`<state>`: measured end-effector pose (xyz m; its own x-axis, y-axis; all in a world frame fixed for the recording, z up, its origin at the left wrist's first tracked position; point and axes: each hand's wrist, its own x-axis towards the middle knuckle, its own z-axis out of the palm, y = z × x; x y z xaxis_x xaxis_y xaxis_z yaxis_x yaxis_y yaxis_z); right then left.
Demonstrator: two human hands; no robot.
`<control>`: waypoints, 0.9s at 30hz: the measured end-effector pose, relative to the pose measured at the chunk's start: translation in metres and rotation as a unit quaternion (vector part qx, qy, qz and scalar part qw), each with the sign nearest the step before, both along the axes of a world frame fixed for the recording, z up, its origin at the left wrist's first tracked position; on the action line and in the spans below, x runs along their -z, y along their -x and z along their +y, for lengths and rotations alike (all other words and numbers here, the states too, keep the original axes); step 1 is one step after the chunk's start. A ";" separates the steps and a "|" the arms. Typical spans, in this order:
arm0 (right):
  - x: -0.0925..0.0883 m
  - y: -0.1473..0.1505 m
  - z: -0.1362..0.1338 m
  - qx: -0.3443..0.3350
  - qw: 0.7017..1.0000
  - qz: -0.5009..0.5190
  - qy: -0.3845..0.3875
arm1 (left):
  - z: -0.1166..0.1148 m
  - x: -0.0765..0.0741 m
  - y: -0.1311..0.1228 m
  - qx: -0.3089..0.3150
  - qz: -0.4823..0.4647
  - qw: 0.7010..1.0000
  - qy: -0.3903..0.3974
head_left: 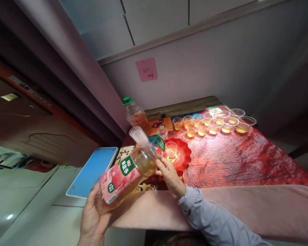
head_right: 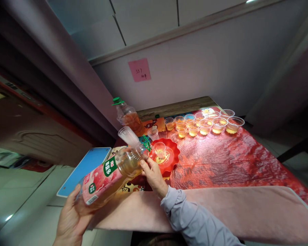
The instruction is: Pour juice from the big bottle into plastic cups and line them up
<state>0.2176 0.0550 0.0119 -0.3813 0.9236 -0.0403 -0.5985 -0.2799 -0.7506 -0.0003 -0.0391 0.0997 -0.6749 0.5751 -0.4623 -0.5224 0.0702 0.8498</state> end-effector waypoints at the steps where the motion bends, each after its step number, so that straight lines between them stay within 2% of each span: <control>1: 0.000 0.000 0.000 0.001 1.000 -0.002 -0.001 | 0.000 0.000 0.001 0.002 -0.002 1.000 0.001; 5: -0.002 -0.002 0.001 0.017 1.000 -0.015 0.012 | 0.001 -0.003 0.000 0.017 0.001 1.000 0.009; 13: -0.003 -0.004 0.001 0.028 0.999 -0.020 0.022 | 0.009 -0.020 -0.017 0.013 0.001 1.000 0.010; 27: -0.003 -0.003 0.003 0.035 0.999 -0.009 0.036 | 0.010 -0.018 -0.011 0.039 -0.001 0.999 0.010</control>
